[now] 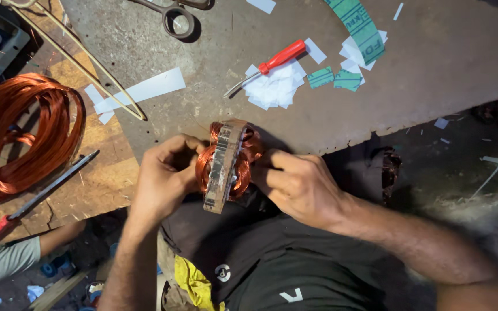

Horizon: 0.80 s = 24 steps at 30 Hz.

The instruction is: The person winds a motor stator core by inserting copper wire coils into the slots and pressing insulation paper strips into the core by hand.

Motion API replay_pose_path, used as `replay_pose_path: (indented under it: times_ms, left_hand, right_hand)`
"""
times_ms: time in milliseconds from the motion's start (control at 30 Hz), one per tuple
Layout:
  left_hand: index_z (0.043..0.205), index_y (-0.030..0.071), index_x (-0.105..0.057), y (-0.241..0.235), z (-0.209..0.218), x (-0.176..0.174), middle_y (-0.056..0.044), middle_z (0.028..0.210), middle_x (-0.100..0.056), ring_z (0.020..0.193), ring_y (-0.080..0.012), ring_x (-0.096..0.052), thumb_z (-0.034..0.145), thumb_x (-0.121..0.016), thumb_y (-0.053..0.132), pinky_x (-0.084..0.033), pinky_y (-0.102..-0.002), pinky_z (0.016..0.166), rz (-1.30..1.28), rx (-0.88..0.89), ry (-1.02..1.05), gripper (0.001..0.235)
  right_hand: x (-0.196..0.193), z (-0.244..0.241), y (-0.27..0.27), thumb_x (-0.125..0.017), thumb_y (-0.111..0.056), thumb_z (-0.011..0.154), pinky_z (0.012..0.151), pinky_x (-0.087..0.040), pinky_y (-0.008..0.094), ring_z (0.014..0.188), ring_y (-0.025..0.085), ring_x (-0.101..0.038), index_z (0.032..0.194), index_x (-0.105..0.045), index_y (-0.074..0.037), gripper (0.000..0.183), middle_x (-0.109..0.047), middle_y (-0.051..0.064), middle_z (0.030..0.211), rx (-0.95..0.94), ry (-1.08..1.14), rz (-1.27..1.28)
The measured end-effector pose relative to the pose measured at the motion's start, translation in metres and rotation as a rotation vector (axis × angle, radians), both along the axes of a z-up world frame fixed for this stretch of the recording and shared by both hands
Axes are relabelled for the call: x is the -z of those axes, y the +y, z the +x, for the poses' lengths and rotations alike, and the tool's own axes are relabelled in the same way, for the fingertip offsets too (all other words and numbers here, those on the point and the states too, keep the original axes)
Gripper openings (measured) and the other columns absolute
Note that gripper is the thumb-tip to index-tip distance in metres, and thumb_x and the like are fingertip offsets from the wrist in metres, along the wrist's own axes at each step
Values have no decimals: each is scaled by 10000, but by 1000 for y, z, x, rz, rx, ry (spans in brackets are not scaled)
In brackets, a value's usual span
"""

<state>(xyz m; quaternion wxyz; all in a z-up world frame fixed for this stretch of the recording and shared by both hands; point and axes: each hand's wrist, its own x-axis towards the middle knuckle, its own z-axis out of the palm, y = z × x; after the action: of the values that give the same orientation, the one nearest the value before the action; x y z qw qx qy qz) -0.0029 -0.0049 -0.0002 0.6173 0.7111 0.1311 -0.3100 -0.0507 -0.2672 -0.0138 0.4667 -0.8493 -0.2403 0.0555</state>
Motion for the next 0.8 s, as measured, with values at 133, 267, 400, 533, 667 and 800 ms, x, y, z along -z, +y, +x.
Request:
replay_pose_path:
  times_ms: [133,267,400,533,667,800]
  left_hand:
    - [1123,-10,-743,4,18,-10,25,881,-745,746,-12,-611,955,-671,103,-529,-207,645,-15,215,-85,215]
    - [1003,-26,-799,-2,36,-13,-1,777,-756,691,-29,-593,869,-728,52,-543,-246,609,49,502,17,171]
    - [917,-18,-810,-14,39,-14,-12,744,-780,670,-38,-582,841,-779,58,-563,-275,608,134,598,-10,111]
    - [972,-7,-806,-13,28,-16,-14,789,-769,683,-46,-602,858,-732,36,-557,-287,603,-12,435,103,142]
    - [1027,13,-811,-7,17,-17,-18,865,-728,776,-83,-609,832,-750,-9,-537,-274,670,37,321,-59,206]
    - [1063,42,-798,-13,22,-27,-31,904,-612,827,-109,-568,857,-758,1,-510,-269,680,94,395,-175,214]
  right_hand:
    - [-1,-1,12,-729,-11,717,535,-507,426,604,301,-631,867,-697,-49,158,-618,117,863,115,-33,-1]
    - [-6,1,14,-715,-10,654,528,-524,413,619,311,-648,998,-759,-57,351,-698,192,1070,97,-116,14]
    - [-2,0,13,-752,-47,678,577,-531,424,666,315,-657,995,-749,-57,318,-668,164,983,51,-136,7]
    - [6,-3,9,-794,-68,690,575,-530,434,659,298,-652,855,-712,-61,184,-604,103,814,36,-113,-10]
    - [2,-2,7,-785,-55,724,594,-532,429,688,291,-656,845,-682,-33,161,-615,89,838,71,-120,42]
    - [-9,6,7,-786,-71,742,632,-544,434,725,327,-656,909,-688,2,207,-625,119,872,49,-61,-1]
